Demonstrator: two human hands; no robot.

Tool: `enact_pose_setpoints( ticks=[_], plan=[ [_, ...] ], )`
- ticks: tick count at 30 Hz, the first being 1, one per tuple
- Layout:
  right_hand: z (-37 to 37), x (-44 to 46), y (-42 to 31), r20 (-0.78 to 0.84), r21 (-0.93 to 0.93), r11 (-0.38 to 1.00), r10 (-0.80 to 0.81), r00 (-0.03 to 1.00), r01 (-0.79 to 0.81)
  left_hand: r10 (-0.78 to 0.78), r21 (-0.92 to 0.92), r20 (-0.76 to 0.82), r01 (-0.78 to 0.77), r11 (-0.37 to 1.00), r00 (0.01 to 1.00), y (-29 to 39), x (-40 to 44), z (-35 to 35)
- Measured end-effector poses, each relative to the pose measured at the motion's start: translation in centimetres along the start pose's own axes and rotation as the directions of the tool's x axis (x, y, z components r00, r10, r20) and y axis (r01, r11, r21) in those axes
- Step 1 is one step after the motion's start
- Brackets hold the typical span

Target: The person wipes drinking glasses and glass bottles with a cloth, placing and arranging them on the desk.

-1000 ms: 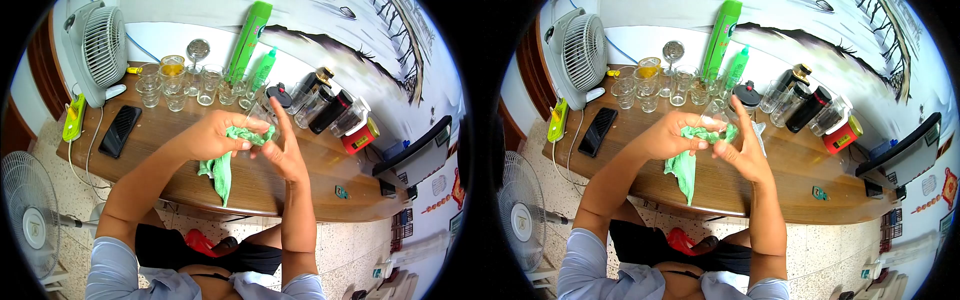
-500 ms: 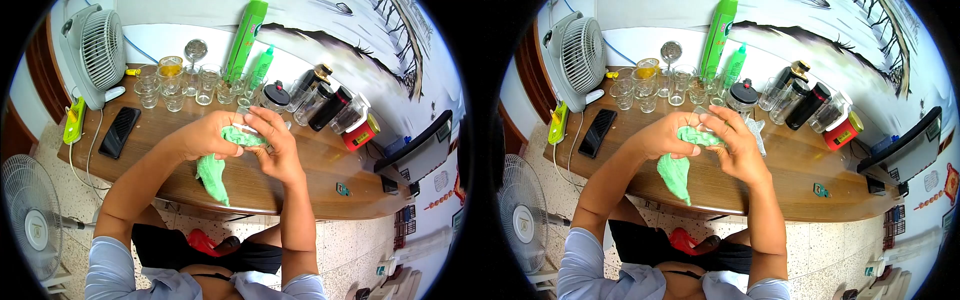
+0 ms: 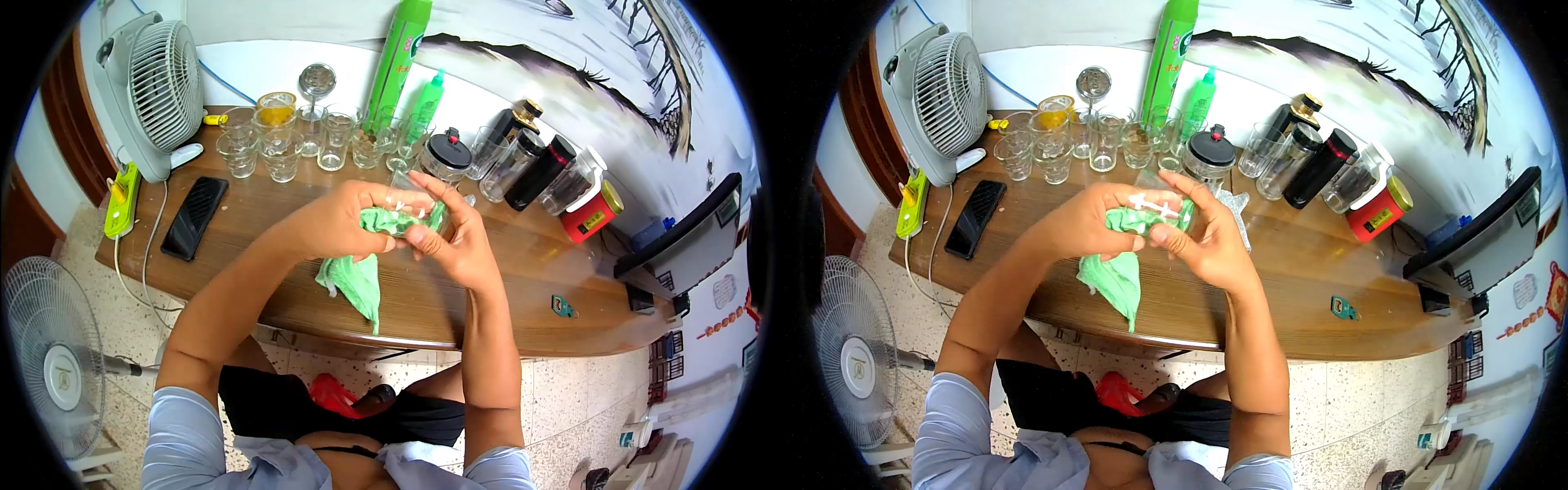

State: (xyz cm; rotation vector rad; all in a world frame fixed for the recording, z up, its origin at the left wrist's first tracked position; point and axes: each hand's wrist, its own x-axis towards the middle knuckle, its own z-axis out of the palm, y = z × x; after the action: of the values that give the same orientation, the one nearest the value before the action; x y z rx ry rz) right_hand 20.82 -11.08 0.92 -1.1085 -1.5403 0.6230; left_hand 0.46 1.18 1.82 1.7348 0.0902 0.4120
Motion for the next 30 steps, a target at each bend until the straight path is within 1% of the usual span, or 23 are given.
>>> enact_pose_setpoints(
  ticks=[1, 3, 4, 7, 8, 10, 11, 12, 13, 15, 16, 18, 19, 20, 21, 22, 23, 25, 26, 29, 30],
  plan=[
    [0.0, 0.1, 0.1, 0.019, -0.181, 0.966, -0.186, 0.982, 0.187, -0.025, -0.042, 0.007, 0.026, 0.999, 1.0, 0.3, -0.1, -0.1],
    [0.2, 0.2, -0.2, 0.018, -0.33, 0.915, -0.24, 0.971, 0.232, -0.073, -0.125, 0.021, 0.075, 0.989, 0.997, 0.7, -0.3, -0.7],
    [0.3, 0.3, -0.3, 0.023, -0.399, 0.881, -0.266, 0.964, 0.253, -0.083, -0.206, 0.096, 0.101, 0.973, 0.992, -0.2, -0.1, -1.5],
    [0.0, 0.6, -0.8, 0.021, -0.572, 0.755, -0.378, 0.926, 0.321, 0.029, -0.375, 0.02, -0.019, 0.927, 0.999, 0.0, -0.3, -2.7],
    [-0.3, 0.6, -0.8, 0.011, -0.623, 0.707, -0.418, 0.908, 0.333, 0.018, -0.403, 0.043, 0.001, 0.915, 0.999, -0.4, -0.3, -4.2],
    [-0.9, 0.2, 0.1, -0.162, -0.358, 0.883, -0.38, 0.911, 0.305, -0.002, -0.595, -0.088, -0.051, 0.802, 0.996, -0.8, 0.1, -5.0],
    [-1.0, 0.1, 0.3, -0.238, -0.206, 0.933, -0.341, 0.909, 0.296, -0.021, -0.676, -0.152, -0.088, 0.732, 0.988, -1.2, 0.3, -5.6],
    [-0.9, 0.0, -0.3, -0.296, -0.035, 0.962, -0.268, 0.917, 0.27, 0.171, -0.718, -0.148, -0.225, 0.659, 0.974, -1.5, 0.5, -6.0],
    [-1.3, 0.2, -0.2, -0.317, -0.016, 0.959, -0.273, 0.908, 0.282, 0.064, -0.749, -0.22, -0.211, 0.628, 0.973, -1.9, 0.7, -6.0],
    [-0.5, 0.2, -0.7, -0.376, 0.16, 0.95, -0.193, 0.906, 0.269, -0.16, -0.809, -0.339, -0.2, 0.552, 0.927, -1.7, 1.0, -4.4],
    [0.0, 0.3, -0.7, -0.368, 0.117, 0.96, -0.194, 0.909, 0.253, -0.177, -0.81, -0.311, -0.163, 0.564, 0.934, -0.7, 0.9, -3.3],
    [1.1, 0.2, -0.7, -0.358, 0.031, 0.976, -0.191, 0.914, 0.216, -0.102, -0.834, -0.239, -0.15, 0.531, 0.966, -1.6, 1.6, -1.4],
    [2.0, 0.0, -0.9, -0.353, -0.07, 0.983, -0.185, 0.917, 0.171, -0.063, -0.847, -0.2, -0.14, 0.512, 0.978, -2.1, 1.8, -0.4],
    [2.2, 0.1, 0.5, -0.312, -0.313, 0.931, -0.288, 0.906, 0.188, 0.067, -0.881, -0.084, -0.106, 0.461, 0.994, -2.4, 1.8, 0.5],
    [2.8, 0.3, 1.0, -0.286, -0.508, 0.83, -0.416, 0.863, 0.232, 0.239, -0.91, 0.004, -0.096, 0.404, 0.971, -5.4, 2.2, 0.5],
    [3.5, 0.6, 1.5, -0.255, -0.682, 0.69, -0.536, 0.805, 0.244, 0.127, -0.859, -0.103, -0.152, 0.488, 0.987, -4.2, 1.9, 2.0],
    [4.1, 0.5, 1.3, -0.296, -0.611, 0.767, -0.452, 0.841, 0.197, 0.022, -0.797, -0.219, -0.192, 0.573, 0.975, -2.9, 1.6, 3.4],
    [4.9, -0.2, 1.2, -0.348, -0.451, 0.888, -0.269, 0.898, 0.092, 0.039, -0.756, -0.247, -0.218, 0.617, 0.968, -3.8, 1.7, 2.5],
    [4.6, -0.1, 1.9, -0.267, -0.549, 0.823, -0.337, 0.903, 0.145, 0.049, -0.734, -0.26, -0.23, 0.639, 0.964, -4.0, 1.9, 2.0],
    [5.4, -0.1, 1.8, -0.016, -0.537, 0.746, -0.475, 0.88, 0.393, 0.085, -0.692, -0.465, -0.422, 0.586, 0.881, -2.3, 2.2, 0.9],
    [6.0, 0.1, 1.9, -0.026, -0.543, 0.723, -0.522, 0.853, 0.427, 0.043, -0.704, -0.491, -0.426, 0.569, 0.87, -1.1, 1.8, 1.1]
  ],
)
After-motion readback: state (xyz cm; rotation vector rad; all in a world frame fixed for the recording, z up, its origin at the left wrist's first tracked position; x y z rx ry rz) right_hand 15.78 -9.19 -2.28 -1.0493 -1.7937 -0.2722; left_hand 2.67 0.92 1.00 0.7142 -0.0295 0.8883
